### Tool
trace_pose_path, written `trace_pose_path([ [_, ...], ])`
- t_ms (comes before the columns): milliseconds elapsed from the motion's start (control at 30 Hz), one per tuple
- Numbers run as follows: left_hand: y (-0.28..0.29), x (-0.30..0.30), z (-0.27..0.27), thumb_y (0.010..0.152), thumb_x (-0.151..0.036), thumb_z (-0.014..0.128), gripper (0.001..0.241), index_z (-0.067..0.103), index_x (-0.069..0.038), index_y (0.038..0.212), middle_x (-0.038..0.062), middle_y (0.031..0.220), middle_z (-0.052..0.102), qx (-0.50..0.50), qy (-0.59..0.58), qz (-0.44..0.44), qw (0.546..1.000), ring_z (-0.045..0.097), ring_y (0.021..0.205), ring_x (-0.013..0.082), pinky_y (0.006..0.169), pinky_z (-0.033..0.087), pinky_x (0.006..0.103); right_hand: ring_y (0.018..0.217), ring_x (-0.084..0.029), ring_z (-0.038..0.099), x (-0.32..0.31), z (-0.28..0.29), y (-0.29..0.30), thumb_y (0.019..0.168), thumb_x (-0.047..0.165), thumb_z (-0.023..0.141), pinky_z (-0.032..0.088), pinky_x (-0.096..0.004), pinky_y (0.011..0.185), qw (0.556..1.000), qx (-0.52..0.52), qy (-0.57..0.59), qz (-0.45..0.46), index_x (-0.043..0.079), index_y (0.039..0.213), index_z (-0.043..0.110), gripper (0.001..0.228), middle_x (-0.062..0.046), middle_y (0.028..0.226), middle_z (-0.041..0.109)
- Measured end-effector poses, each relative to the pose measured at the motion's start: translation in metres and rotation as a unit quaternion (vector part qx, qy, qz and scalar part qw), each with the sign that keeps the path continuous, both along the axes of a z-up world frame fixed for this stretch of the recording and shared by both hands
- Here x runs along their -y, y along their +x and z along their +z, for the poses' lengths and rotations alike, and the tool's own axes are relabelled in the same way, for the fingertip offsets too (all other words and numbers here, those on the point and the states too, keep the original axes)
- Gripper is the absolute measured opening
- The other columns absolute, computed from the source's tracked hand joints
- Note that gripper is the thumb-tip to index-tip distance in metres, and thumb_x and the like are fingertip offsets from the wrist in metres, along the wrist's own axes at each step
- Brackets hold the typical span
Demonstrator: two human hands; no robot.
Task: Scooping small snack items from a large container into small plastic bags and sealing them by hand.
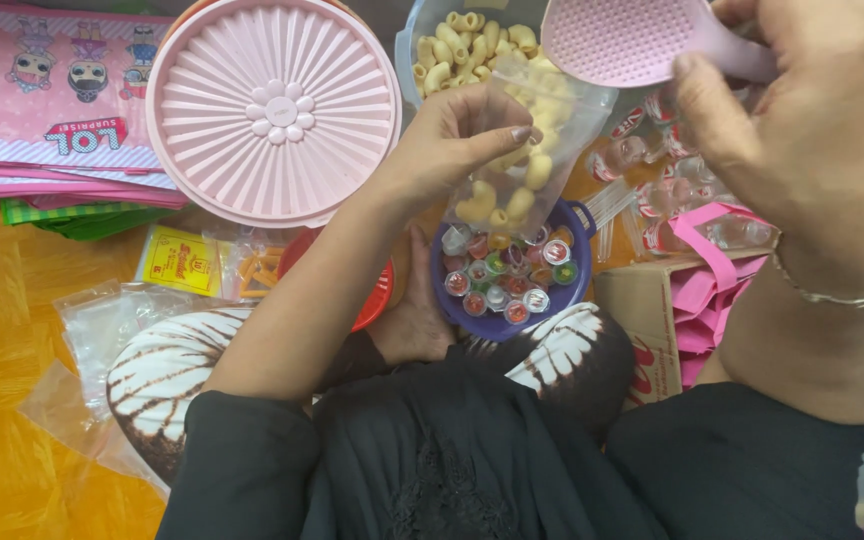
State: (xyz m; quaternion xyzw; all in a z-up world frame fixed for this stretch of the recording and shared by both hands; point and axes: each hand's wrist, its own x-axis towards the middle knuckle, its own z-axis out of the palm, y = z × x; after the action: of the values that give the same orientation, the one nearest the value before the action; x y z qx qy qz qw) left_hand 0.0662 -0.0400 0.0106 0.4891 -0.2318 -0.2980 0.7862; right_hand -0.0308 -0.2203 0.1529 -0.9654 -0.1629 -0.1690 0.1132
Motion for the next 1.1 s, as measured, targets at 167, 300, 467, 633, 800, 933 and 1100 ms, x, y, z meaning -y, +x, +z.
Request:
trace_pose_path([
  [167, -0.009, 0.0, 0.003, 0.074, -0.002, 0.06, 0.019, 0.055, 0.001, 0.092, 0.011, 0.085, 0.063, -0.039, -0.035, 0.043, 0.998, 0.062, 0.079, 0.0164, 0.064, 0.053, 0.0226, 0.071, -0.019, 0.045, -0.002, -0.007, 0.013, 0.069, -0.005, 0.077, 0.038, -0.024, 0.057, 0.959, -0.17, 0.225, 0.019, -0.017, 0.111, 0.047, 0.053, -0.019, 0.089, 0.05],
  [300, -0.018, 0.0, 0.007, 0.07, 0.007, 0.064, 0.022, 0.055, 0.001, 0.089, 0.008, 0.082, 0.06, -0.051, -0.105, 0.073, 0.99, 0.063, 0.077, 0.0176, 0.073, 0.053, 0.0227, 0.08, -0.016, 0.05, -0.012, -0.027, 0.018, 0.061, -0.004, 0.073, 0.042, -0.022, 0.067, 0.924, -0.217, 0.313, 0.023, -0.011, 0.112, 0.046, 0.059, -0.015, 0.095, 0.052],
  [467, -0.031, -0.005, 0.024, 0.07, 0.001, 0.066, 0.034, 0.05, 0.001, 0.1, 0.011, 0.088, 0.061, -0.006, -0.065, 0.076, 0.995, 0.06, 0.078, 0.0143, 0.068, 0.05, 0.0208, 0.054, -0.005, 0.042, -0.012, -0.037, 0.012, 0.078, -0.002, 0.064, 0.033, -0.015, 0.048, 0.875, -0.243, 0.418, 0.007, -0.001, 0.088, 0.054, 0.014, -0.002, 0.069, 0.051],
  [633, -0.042, -0.023, 0.043, 0.076, -0.022, 0.059, 0.028, 0.059, 0.0, 0.093, 0.002, 0.069, 0.056, 0.017, -0.01, -0.047, 0.999, 0.052, 0.062, 0.0064, 0.056, 0.04, 0.0145, 0.052, 0.002, 0.038, -0.02, -0.024, -0.001, 0.082, 0.005, 0.062, 0.03, -0.01, 0.045, 0.839, -0.22, 0.497, 0.018, 0.006, 0.092, 0.053, 0.013, 0.004, 0.071, 0.051],
  [800, -0.054, -0.03, 0.047, 0.074, -0.005, 0.063, 0.029, 0.055, -0.001, 0.101, 0.011, 0.084, 0.063, 0.033, -0.038, -0.055, 0.997, 0.063, 0.071, 0.016, 0.057, 0.055, 0.0222, 0.056, 0.0, 0.043, -0.032, -0.021, -0.008, 0.079, 0.009, 0.062, 0.035, -0.011, 0.049, 0.802, -0.248, 0.539, 0.063, 0.005, 0.098, 0.049, 0.023, 0.003, 0.076, 0.051],
  [933, -0.062, -0.04, 0.056, 0.069, -0.001, 0.067, 0.033, 0.054, 0.001, 0.099, 0.011, 0.085, 0.063, 0.005, -0.039, -0.053, 0.998, 0.063, 0.074, 0.016, 0.062, 0.053, 0.0212, 0.05, 0.001, 0.038, -0.042, -0.018, -0.013, 0.076, 0.009, 0.064, 0.029, -0.011, 0.043, 0.81, -0.24, 0.535, 0.026, 0.006, 0.089, 0.053, 0.017, 0.004, 0.071, 0.051],
  [1100, -0.074, -0.048, 0.066, 0.07, -0.002, 0.063, 0.016, 0.058, -0.002, 0.085, 0.004, 0.07, 0.059, 0.058, 0.026, 0.004, 0.998, 0.058, 0.059, 0.009, 0.047, 0.048, 0.0172, 0.051, 0.001, 0.037, -0.049, -0.019, -0.02, 0.077, 0.01, 0.064, 0.028, -0.011, 0.045, 0.812, -0.245, 0.527, 0.041, 0.005, 0.087, 0.057, 0.014, 0.004, 0.067, 0.052],
])
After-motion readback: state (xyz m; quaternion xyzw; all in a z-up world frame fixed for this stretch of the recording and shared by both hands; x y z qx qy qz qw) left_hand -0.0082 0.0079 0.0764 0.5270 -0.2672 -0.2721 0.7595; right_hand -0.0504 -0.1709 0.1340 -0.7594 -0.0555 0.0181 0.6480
